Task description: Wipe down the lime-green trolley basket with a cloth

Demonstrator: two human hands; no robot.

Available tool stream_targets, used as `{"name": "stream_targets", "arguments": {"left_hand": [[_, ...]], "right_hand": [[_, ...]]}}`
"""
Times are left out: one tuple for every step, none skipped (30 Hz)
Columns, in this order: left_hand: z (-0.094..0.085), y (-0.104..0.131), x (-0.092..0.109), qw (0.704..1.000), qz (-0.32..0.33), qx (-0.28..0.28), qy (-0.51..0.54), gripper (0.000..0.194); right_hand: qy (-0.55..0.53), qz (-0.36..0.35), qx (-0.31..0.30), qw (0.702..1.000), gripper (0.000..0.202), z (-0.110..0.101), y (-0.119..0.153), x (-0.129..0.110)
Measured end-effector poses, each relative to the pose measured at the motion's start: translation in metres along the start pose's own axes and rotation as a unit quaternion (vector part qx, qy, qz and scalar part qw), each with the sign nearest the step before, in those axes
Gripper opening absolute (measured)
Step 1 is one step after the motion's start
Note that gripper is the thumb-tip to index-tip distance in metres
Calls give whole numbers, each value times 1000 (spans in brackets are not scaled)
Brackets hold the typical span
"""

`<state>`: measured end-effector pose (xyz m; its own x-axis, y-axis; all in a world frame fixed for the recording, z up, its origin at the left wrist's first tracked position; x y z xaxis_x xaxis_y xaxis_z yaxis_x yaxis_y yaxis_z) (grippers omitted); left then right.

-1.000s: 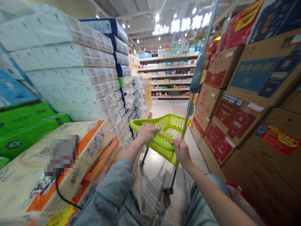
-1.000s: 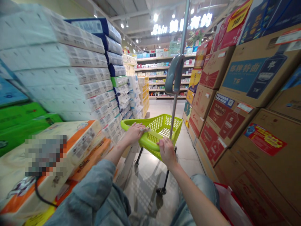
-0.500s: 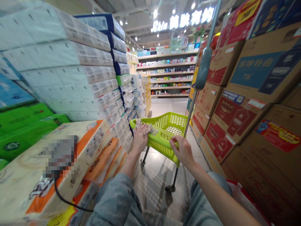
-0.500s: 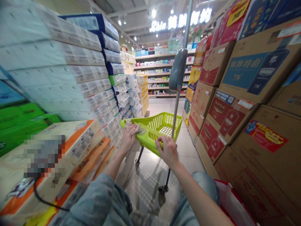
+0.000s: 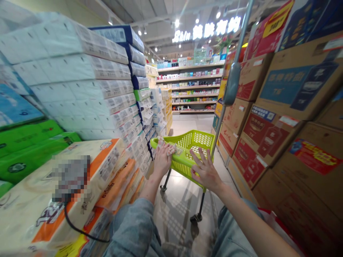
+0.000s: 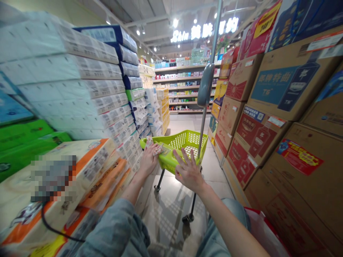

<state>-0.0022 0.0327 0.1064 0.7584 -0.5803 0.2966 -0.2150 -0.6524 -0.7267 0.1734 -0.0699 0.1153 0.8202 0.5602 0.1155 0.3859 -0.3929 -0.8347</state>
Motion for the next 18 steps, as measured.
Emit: {"name": "stream_targets", "arguments": {"left_hand": [[0, 0, -1, 1000, 0, 2, 0, 37], [1, 0, -2, 1000, 0, 4, 0, 37], [1, 0, -2, 1000, 0, 5, 1, 37], [0, 0, -2, 1000, -3, 6, 2, 37], [0, 0, -1, 1000, -9, 7, 3, 38], [0, 0, 3, 1000, -17, 7, 4, 38], [1, 1, 8, 1000, -24, 5, 6, 38], [2, 1, 15, 1000, -25, -2, 9, 39], [3, 1, 24, 1000, -18, -12, 13, 39], [6, 1, 34, 999, -3, -27, 19, 39], [8, 0, 43, 999, 20, -41, 25, 39], [10, -1, 51, 998, 35, -50, 31, 39], [11, -3, 56, 997, 47, -56, 36, 38], [12, -5, 56, 996, 50, -58, 40, 38], [12, -9, 53, 996, 47, -58, 43, 38], [12, -12, 47, 997, 39, -57, 44, 38], [12, -15, 38, 997, 28, -53, 43, 38], [12, -17, 27, 998, 11, -45, 41, 38]], "right_hand": [[-9, -5, -10, 1000, 8, -1, -2, 0], [-19, -2, -20, 1000, 7, 0, -3, 0], [-26, 10, -32, 999, 13, 1, -6, 1], [-27, 37, -42, 998, 22, 3, -8, 3], [-20, 78, -52, 995, 29, 6, -10, 6], [-4, 126, -66, 990, 35, 10, -12, 10], [17, 173, -86, 981, 38, 14, -13, 13], [38, 210, -110, 971, 43, 19, -13, 15], [58, 232, -132, 962, 48, 22, -13, 16], [73, 241, -150, 956, 52, 25, -13, 16], [86, 238, -162, 954, 54, 26, -14, 16], [97, 231, -168, 953, 54, 26, -14, 15], [108, 225, -172, 953, 54, 25, -15, 15], [119, 221, -176, 952, 53, 24, -15, 15], [130, 218, -182, 950, 53, 22, -15, 15], [138, 214, -188, 948, 53, 21, -14, 15], [142, 211, -193, 948, 53, 21, -14, 15], [145, 209, -195, 947, 53, 20, -14, 15]]}}
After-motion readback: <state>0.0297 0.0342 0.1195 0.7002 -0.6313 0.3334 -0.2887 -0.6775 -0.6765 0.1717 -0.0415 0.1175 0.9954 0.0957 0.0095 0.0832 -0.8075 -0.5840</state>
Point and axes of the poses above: each hand's wrist, its own y-axis away from the middle knuckle, its own z-axis out of the palm, x = y × z, the point moved 4 cm from there along -y, towards the middle knuckle, and after that the axes turned 7 degrees about x, right-handed, at the moved point
